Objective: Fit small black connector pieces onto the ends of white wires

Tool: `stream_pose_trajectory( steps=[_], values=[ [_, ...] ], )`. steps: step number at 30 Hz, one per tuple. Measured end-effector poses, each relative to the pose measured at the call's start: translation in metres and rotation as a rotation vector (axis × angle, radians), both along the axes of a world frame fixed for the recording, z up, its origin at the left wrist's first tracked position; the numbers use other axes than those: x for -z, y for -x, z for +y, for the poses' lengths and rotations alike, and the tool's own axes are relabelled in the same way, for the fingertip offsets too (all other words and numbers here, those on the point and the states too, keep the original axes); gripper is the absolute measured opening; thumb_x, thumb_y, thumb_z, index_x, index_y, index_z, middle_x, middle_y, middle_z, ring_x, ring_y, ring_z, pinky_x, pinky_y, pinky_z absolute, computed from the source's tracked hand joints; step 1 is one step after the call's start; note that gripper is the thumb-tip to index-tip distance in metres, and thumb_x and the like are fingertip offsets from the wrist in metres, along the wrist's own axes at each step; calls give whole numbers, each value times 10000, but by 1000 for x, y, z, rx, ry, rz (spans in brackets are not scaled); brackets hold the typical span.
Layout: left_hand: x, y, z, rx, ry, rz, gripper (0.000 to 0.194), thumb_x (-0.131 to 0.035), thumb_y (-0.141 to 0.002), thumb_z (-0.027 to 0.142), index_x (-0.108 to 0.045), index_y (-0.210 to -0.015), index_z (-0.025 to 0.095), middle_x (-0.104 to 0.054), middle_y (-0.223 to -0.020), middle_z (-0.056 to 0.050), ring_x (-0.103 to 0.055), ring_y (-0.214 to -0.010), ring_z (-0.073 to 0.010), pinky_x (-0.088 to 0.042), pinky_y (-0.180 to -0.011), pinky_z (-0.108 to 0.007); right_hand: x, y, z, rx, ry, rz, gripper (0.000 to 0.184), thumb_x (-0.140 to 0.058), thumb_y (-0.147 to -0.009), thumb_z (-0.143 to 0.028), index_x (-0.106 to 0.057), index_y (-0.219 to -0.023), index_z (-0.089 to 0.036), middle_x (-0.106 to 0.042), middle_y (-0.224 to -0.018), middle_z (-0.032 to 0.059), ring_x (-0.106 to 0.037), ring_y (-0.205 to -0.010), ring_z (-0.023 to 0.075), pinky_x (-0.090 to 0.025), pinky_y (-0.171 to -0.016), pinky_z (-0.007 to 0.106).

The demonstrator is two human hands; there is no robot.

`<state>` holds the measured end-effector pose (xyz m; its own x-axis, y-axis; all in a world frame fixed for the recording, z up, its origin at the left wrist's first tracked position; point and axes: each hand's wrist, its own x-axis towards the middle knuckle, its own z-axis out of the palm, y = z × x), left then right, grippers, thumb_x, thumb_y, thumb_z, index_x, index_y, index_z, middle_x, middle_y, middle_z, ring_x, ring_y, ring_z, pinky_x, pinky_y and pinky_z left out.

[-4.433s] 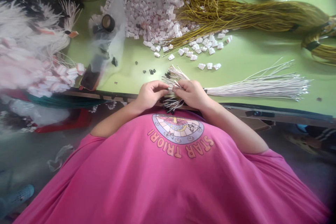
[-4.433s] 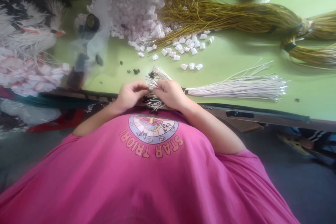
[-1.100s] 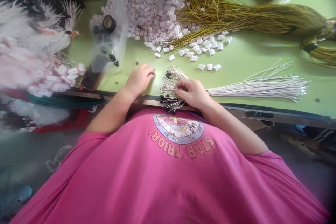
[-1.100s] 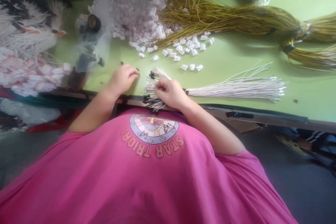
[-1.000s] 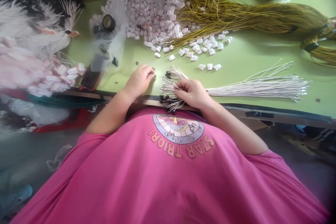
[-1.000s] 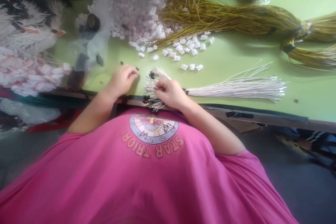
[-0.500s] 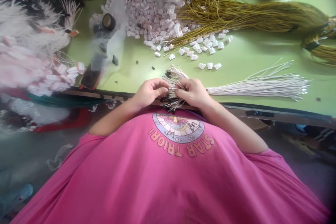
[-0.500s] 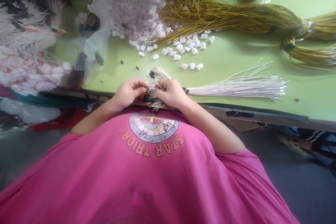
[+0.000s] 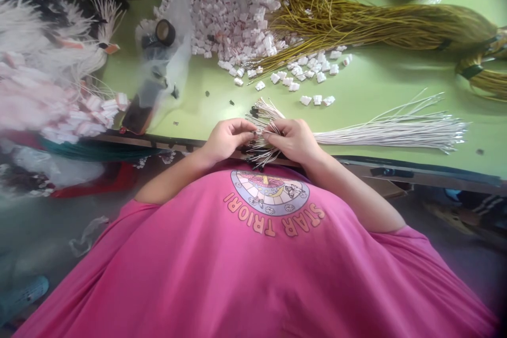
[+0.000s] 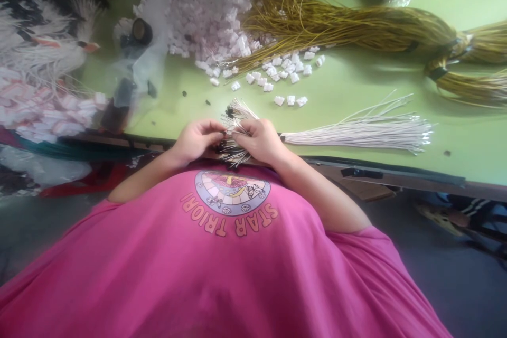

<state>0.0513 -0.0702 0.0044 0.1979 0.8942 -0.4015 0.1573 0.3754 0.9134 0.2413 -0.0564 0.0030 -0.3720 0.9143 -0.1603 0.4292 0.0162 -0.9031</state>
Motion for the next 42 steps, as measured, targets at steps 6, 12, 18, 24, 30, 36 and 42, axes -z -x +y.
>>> stream_pose_trajectory(
  steps=[6, 12, 18, 24, 30, 36, 42],
  values=[
    [-3, -1, 0, -31, 33, 4, 108, -667, -739, 177, -646, -844, 161, -593, -652, 14, -574, -585, -85, -526, -529, -212, 0, 0, 1, 1, 2, -24, 212, -577, -755, -311, -641, -671, -127, -502, -568, -12, -436, -568, 95, -338, -543, 256],
    [-1, -2, -1, -17, -48, -7, 116, -692, -712, 178, -668, -823, 149, -653, -719, -8, -606, -645, -101, -546, -603, -235, 1, 1, 1, -12, 7, -36, 203, -570, -760, -304, -628, -664, -136, -496, -567, -12, -431, -578, 97, -331, -548, 259],
    [10, -7, -3, 54, -123, 65, 161, -684, -742, 270, -674, -836, 139, -676, -726, -14, -610, -622, -106, -529, -594, -238, 5, 1, 0, -12, -27, -53, 178, -561, -763, -290, -628, -687, -143, -502, -582, -13, -426, -583, 96, -325, -562, 262],
    [3, 8, -4, 289, -511, 288, 112, -634, -798, 232, -698, -855, 161, -681, -840, -44, -625, -768, -134, -523, -752, -284, 6, 1, 0, -16, -98, 22, 210, -585, -770, -304, -584, -628, -150, -484, -597, -14, -422, -594, 94, -336, -585, 269],
    [-12, 29, -1, 726, -678, 362, 126, -628, -815, 228, -713, -900, 189, -648, -952, -59, -615, -878, -152, -502, -826, -293, 1, -2, 2, -83, -20, 21, 177, -619, -743, -314, -619, -672, -151, -540, -600, -16, -436, -574, 88, -350, -589, 269],
    [5, 41, 47, 214, -695, 797, 201, -553, -850, 196, -667, -1014, 166, -627, -931, -72, -586, -830, -165, -475, -790, -316, -4, -2, 4, -58, 47, 17, 191, -583, -760, -315, -645, -719, -140, -599, -625, 7, -476, -572, 97, -375, -592, 272],
    [14, 43, 76, 339, -575, 988, 160, -503, -840, 158, -661, -863, 168, -610, -938, -82, -567, -856, -191, -451, -805, -338, -4, 0, 2, -3, 88, 46, 127, -575, -733, -264, -591, -680, -150, -569, -572, -9, -488, -554, 100, -388, -580, 267]
  ],
)
